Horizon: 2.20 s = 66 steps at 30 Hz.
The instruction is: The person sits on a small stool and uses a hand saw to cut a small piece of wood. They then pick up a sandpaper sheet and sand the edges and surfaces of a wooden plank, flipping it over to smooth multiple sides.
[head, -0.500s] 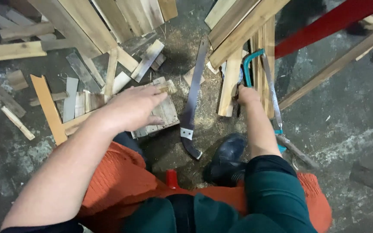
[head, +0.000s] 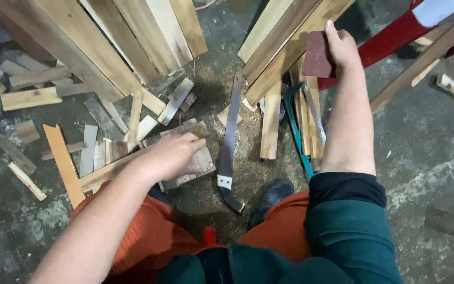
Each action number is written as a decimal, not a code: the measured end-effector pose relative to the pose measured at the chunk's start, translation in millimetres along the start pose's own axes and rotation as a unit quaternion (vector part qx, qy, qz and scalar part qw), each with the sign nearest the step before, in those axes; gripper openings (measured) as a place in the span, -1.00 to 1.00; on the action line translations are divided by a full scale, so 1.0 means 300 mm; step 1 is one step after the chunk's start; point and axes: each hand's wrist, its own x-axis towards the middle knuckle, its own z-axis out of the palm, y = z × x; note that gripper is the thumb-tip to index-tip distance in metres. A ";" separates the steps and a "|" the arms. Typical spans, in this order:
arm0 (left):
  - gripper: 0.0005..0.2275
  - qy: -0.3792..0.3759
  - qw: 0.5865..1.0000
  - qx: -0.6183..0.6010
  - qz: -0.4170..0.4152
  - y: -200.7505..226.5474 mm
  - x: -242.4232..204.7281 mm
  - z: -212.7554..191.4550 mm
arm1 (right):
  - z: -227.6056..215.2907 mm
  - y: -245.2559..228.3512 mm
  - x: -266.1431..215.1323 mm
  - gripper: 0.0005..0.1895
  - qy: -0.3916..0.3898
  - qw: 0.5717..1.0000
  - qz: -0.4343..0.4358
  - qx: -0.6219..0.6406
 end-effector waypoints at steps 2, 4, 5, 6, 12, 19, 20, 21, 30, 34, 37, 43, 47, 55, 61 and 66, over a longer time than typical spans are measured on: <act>-0.28 -0.005 1.000 -0.004 -0.006 0.005 0.008 0.006 | 0.029 -0.016 0.068 -0.19 0.026 1.000 -0.002 -0.012; -0.28 -0.009 1.000 -0.011 -0.017 0.005 0.009 0.004 | 0.059 -0.014 0.119 -0.22 0.058 0.993 0.075 0.068; -0.28 -0.005 1.000 -0.011 -0.022 -0.006 0.008 0.007 | 0.068 -0.018 0.121 -0.22 0.055 0.994 0.070 0.070; -0.27 0.005 1.000 -0.009 -0.017 -0.018 0.009 0.012 | 0.078 -0.020 0.125 -0.33 0.055 0.988 0.104 0.096; -0.25 -0.011 1.000 0.004 -0.010 -0.016 0.024 -0.002 | 0.110 0.044 0.125 -0.39 0.051 0.982 0.148 0.109; -0.30 -0.019 1.000 0.005 -0.013 0.017 0.043 0.016 | 0.182 0.140 0.248 -0.58 0.104 0.977 0.092 0.161; -0.30 -0.018 1.000 0.002 -0.019 0.015 0.043 0.011 | 0.187 0.175 0.292 -0.58 0.098 0.978 0.091 0.161; -0.29 -0.012 1.000 0.005 -0.015 0.013 0.037 0.011 | 0.198 0.219 0.324 -0.50 0.119 0.974 0.100 0.166; -0.40 0.036 0.999 -0.009 -0.006 0.017 -0.048 -0.068 | 0.178 0.079 0.106 -0.65 0.051 0.977 -0.072 0.196; -0.27 0.159 0.979 -0.117 -0.051 0.048 -0.119 -0.150 | 0.208 -0.170 -0.147 -0.63 -0.047 0.967 -0.193 0.158; -0.28 0.394 0.914 -0.091 0.031 -0.006 -0.139 -0.108 | 0.229 -0.282 -0.294 -0.73 -0.053 0.942 -0.329 0.031; -0.16 0.500 0.772 -0.374 0.117 -0.114 -0.143 -0.060 | 0.276 -0.361 -0.533 -0.78 -0.148 0.900 -0.386 -0.137; -0.41 0.518 0.663 -0.490 0.226 -0.180 -0.158 -0.039 | 0.298 -0.360 -0.676 -0.69 -0.186 0.897 -0.293 -0.273; -0.68 0.488 0.763 -0.410 0.109 -0.218 -0.209 -0.075 | 0.298 -0.237 -0.718 -0.64 -0.200 0.881 -0.264 -0.337; -0.62 0.524 0.797 -0.292 0.073 -0.318 -0.212 -0.049 | 0.235 -0.382 -0.716 -0.52 -0.131 0.971 -0.124 -0.158; -0.76 0.499 0.825 -0.262 0.034 -0.320 -0.243 -0.053 | 0.236 -0.579 -0.778 -0.60 -0.188 0.963 -0.193 0.032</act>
